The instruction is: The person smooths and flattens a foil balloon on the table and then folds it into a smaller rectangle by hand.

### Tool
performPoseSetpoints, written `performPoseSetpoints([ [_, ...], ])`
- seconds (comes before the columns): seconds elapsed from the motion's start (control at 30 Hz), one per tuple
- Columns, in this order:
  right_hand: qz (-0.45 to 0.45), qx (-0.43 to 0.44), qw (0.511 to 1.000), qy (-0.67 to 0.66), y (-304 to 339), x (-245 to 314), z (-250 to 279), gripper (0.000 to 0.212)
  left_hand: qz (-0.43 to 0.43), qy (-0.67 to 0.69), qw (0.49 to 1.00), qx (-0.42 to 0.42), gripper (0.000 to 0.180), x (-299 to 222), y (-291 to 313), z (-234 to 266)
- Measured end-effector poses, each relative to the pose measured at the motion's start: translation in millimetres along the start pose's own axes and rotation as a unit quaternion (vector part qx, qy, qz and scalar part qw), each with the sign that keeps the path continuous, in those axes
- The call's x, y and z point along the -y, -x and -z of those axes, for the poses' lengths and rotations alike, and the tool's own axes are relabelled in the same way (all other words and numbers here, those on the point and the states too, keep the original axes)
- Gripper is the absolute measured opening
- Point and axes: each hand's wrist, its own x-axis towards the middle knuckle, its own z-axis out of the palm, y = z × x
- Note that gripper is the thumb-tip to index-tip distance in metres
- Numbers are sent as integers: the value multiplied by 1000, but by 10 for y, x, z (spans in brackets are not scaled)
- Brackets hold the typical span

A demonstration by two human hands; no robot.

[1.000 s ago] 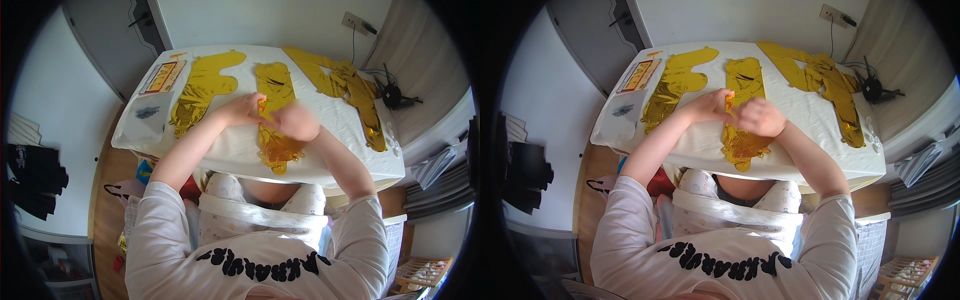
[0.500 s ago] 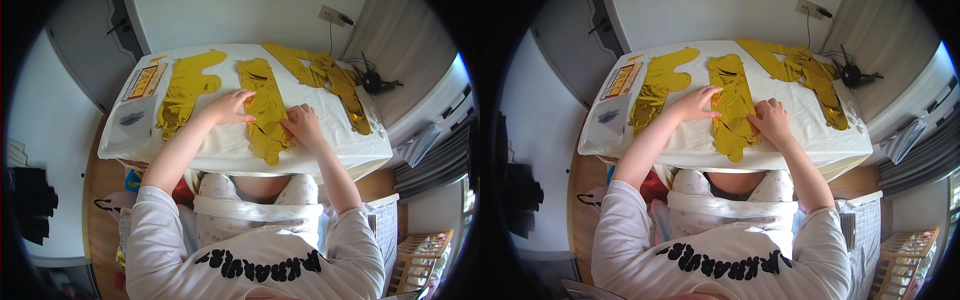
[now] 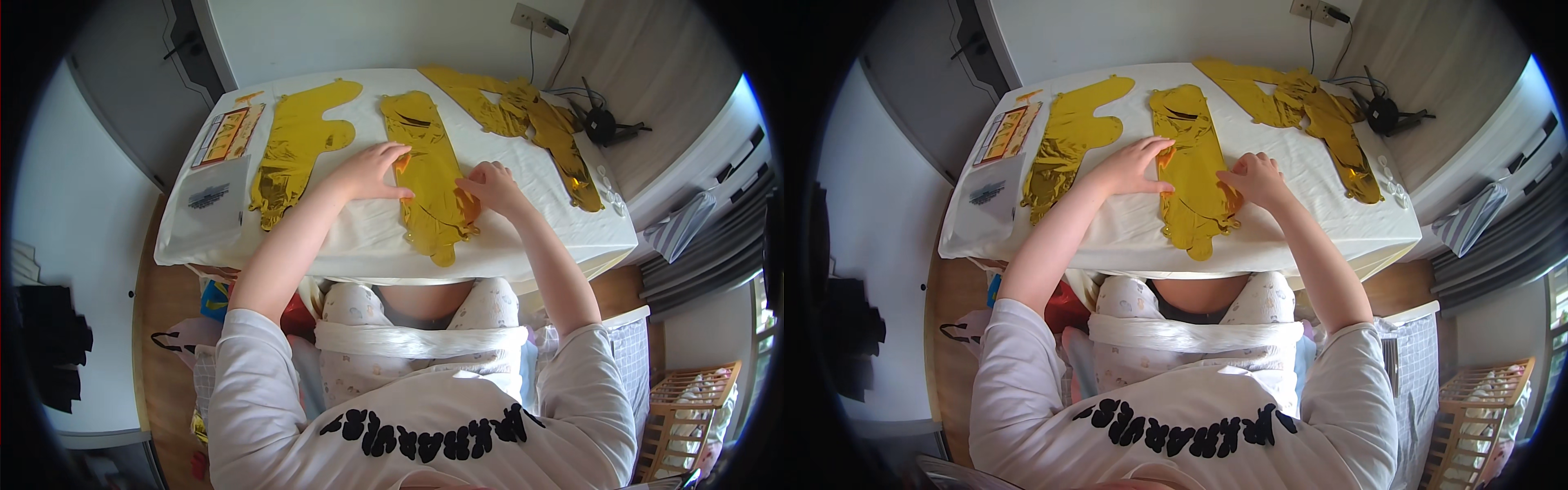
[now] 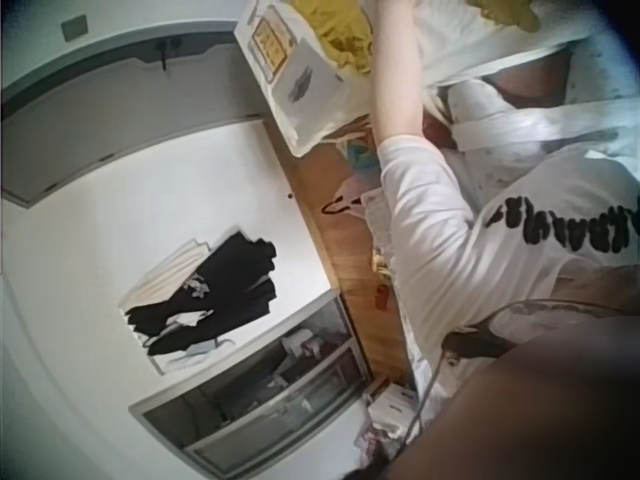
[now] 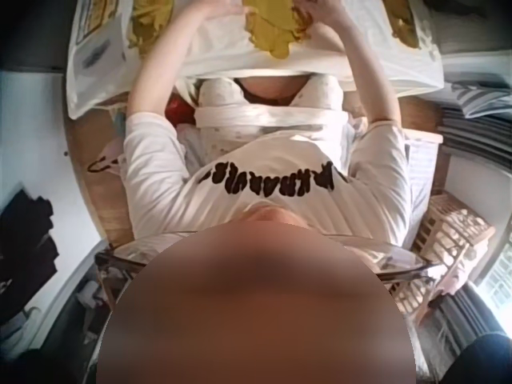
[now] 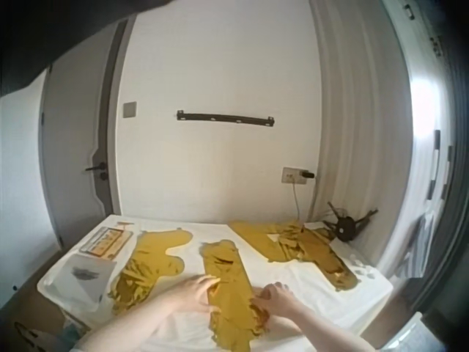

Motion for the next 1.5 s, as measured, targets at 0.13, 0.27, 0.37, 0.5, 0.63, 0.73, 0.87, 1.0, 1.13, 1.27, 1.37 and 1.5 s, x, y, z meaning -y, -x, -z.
performPoseSetpoints([
  [0.13, 6, 28, 1000, 14, -1, 23, 25, 57, 1, 0, 1000, 2, 102, -5, 2, 10],
  [0.27, -8, 48, 999, 22, 31, 158, 113, 62, 7, -4, 1000, 7, 98, -20, 11, 17],
  [0.37, 33, -52, 998, 12, 24, 145, -20, 58, 8, 10, 1000, 16, 93, -27, -4, 42],
  [0.5, -2, 27, 999, 26, -42, 200, 70, 53, 13, 24, 1000, 13, 88, -21, 9, 34],
  [0.63, -39, 99, 994, 20, -103, 180, 159, 57, 12, 10, 1000, 17, 89, -14, 12, 16],
  [0.73, -41, 83, 995, -27, -103, 30, 151, 47, -14, 10, 1000, -2, 89, 8, -11, -14],
  [0.87, 16, -12, 999, -27, 114, 84, 154, 37, -47, -25, 998, -17, 88, 40, -23, -27],
  [1.0, 56, -48, 997, -16, 314, 241, 180, 40, -50, -45, 997, -25, 87, 53, -31, -45],
  [1.13, 125, -98, 987, -21, 488, 371, 213, 44, -47, -47, 998, -22, 88, 42, -36, -47],
  [1.27, 216, -100, 970, -51, 684, 552, 198, 48, -42, -38, 998, -28, 87, 44, -17, -43],
  [1.37, 280, -14, 953, -116, 658, 504, 148, 42, -46, -33, 998, -35, 87, 41, -20, -47],
  [1.5, 336, 17, 930, -149, 495, 424, 90, 32, -45, -34, 998, -32, 86, 28, -23, -43],
])
